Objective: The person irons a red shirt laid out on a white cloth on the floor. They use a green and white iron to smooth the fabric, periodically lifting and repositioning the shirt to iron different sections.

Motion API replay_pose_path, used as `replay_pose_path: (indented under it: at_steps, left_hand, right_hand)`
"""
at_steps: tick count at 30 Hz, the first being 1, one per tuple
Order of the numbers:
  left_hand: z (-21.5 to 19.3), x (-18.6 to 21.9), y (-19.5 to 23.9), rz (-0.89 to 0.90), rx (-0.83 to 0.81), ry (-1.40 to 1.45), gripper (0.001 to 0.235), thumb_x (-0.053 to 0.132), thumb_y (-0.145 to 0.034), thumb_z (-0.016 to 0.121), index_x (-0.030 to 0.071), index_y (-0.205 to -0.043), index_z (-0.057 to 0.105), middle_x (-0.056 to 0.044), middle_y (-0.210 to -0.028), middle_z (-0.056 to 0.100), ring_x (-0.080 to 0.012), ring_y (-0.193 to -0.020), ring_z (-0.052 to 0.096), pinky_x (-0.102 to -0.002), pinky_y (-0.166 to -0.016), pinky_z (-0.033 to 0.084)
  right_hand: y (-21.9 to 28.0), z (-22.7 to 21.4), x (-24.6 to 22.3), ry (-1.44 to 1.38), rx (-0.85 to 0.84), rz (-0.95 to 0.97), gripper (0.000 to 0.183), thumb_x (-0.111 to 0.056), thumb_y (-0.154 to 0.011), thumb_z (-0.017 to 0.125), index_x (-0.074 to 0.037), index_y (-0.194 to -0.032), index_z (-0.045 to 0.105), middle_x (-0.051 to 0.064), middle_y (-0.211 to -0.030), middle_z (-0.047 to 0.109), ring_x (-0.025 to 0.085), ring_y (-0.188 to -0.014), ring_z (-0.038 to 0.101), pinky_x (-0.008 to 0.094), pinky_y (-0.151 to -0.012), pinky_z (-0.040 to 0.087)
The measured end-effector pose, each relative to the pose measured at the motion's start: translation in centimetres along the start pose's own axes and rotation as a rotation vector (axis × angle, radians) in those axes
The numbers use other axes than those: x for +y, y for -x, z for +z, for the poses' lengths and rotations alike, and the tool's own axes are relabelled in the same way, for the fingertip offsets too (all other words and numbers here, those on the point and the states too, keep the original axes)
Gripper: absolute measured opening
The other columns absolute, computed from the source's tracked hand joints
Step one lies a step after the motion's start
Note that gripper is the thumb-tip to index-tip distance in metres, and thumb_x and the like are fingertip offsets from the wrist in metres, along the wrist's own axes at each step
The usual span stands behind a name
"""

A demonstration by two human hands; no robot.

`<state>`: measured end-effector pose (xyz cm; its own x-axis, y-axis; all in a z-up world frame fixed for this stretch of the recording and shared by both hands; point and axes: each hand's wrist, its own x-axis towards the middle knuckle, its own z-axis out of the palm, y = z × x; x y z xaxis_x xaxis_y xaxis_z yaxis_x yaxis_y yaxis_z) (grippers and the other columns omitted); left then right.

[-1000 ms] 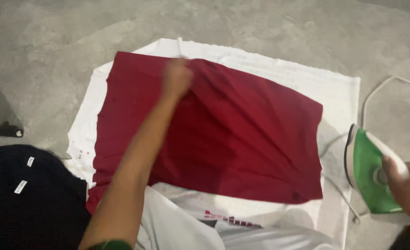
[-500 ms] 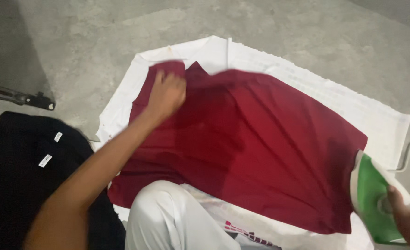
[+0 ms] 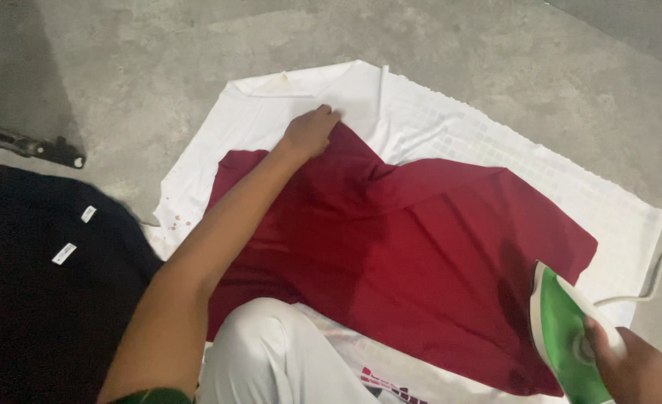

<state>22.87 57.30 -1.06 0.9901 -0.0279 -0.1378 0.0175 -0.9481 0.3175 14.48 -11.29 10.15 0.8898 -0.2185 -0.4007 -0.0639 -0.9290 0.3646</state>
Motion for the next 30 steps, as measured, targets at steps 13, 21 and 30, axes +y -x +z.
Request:
replay_pose_path:
  at_steps: [13,21,30]
  left_hand:
    - [-6.0,-2.1,-11.0,-0.349,-0.411,-0.229,0.047,0.019,-0.095,0.081,0.002,-0.135,0.064,-0.022,-0.134,0.065,-0.0412,-0.122,0.064,-0.053,-0.100,0.054]
    - [-6.7,-2.0,-4.9,-0.222,-0.334,-0.118,0.040,0.038,-0.079,0.093,0.016,-0.109,0.077,-0.009,-0.117,0.070,-0.0323,-0.099,0.070,-0.046,-0.078,0.055]
    - [-9.8,0.2,-15.6,0.000,0.132,0.031,0.040,0.012,-0.078,0.078,0.003,-0.117,0.070,-0.018,-0.097,0.074,-0.0331,-0.089,0.068,-0.045,-0.084,0.053]
  right_hand:
    - [2.3,0.1,1.2,-0.075,-0.063,0.095,0.083,-0.084,-0.103,0.024,-0.022,-0.107,0.079,0.013,-0.097,0.089,0.037,-0.104,0.081,0.038,-0.090,0.059]
    - [3.4,0.1,1.2,-0.104,-0.129,0.131,0.077,-0.083,-0.104,0.026,-0.029,-0.118,0.078,0.014,-0.101,0.091,0.038,-0.099,0.084,0.039,-0.083,0.061]
    - [4.0,1.5,0.5,-0.285,0.011,0.080,0.067,-0.072,-0.108,0.043,-0.014,-0.093,0.074,0.017,-0.078,0.080,0.039,-0.093,0.076,0.040,-0.089,0.056]
